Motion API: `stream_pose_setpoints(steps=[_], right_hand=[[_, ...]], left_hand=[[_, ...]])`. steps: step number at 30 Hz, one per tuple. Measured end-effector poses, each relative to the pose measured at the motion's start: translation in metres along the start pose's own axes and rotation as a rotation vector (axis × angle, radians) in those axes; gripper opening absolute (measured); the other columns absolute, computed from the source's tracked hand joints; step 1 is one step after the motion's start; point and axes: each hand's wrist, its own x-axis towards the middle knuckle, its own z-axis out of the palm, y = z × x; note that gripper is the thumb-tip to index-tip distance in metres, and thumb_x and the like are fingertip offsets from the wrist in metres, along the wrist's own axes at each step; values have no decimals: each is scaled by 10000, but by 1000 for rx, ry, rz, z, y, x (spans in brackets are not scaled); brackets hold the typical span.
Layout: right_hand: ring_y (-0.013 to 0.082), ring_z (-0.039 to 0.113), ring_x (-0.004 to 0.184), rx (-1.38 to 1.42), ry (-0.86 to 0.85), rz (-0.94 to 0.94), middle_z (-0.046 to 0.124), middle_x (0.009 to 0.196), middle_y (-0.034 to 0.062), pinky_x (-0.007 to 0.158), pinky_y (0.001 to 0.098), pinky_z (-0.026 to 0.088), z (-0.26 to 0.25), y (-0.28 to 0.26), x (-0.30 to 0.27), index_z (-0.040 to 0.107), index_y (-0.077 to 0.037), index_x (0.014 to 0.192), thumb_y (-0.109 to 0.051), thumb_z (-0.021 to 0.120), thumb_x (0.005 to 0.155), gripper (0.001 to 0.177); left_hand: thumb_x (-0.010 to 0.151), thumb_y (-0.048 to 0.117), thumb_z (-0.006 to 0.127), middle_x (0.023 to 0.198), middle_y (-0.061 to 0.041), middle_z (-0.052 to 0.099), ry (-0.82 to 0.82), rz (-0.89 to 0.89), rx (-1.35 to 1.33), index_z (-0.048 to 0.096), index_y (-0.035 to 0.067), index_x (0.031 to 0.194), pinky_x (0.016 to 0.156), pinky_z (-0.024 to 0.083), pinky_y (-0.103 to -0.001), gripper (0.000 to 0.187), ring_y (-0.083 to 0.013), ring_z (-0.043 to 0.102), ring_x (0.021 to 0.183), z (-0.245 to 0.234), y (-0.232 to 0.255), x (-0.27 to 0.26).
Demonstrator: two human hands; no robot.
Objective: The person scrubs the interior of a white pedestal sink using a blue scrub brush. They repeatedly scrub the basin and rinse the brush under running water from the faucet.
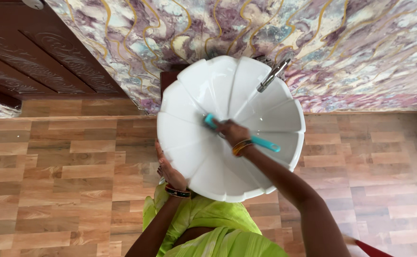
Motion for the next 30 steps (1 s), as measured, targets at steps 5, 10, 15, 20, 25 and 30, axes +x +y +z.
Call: stream_pose_setpoints(steps=[5,10,15,20,25,30], right_hand=[[169,707,726,263,-185,-73,732,1047,-14,596,325,596,2,-67,-37,554,-484,1411,-432,583,979,436],[168,740,867,521,-410,-286,753,1021,-9,826,351,579,-20,-43,-78,604,-488,1359,-466,593,937,423],[207,713,972,-171,-528,-67,700,1071,-11,808,386,596,-60,28,-69,569,-560,1356,-387,547,981,413],[251,733,863,-290,-338,105,673,1069,60,719,386,615,-59,25,-49,464,-481,1485,-306,443,1071,450],[228,738,896,80,-312,-28,719,1063,35,796,400,598,-36,-41,-50,574,-520,1394,-432,572,997,407],[179,745,990,360,-570,-223,772,1161,-19,908,370,552,-59,-29,-87,635,-471,1330,-439,672,945,388]], left_hand=[[1045,642,131,1688,-196,290,1,-82,-91,248,74,1635,1223,348,-457,828,-348,368,1512,1,-1,-1],[1071,638,92,1705,-200,280,13,-23,25,280,63,1635,1272,250,-455,826,-347,283,1571,-1,0,-2],[1086,586,153,1710,-210,212,-19,-21,22,243,54,1635,1250,280,-453,770,-353,279,1561,1,7,-3],[1127,493,289,1690,-274,199,-135,128,346,230,22,1627,1259,252,-517,689,-431,227,1573,-9,11,-5],[1129,450,304,1680,-305,223,-119,181,433,281,32,1620,1248,269,-558,646,-475,237,1562,-10,4,-5],[1132,433,301,1670,-318,207,-129,162,423,301,55,1620,1224,301,-561,618,-489,238,1551,-10,4,-3]])
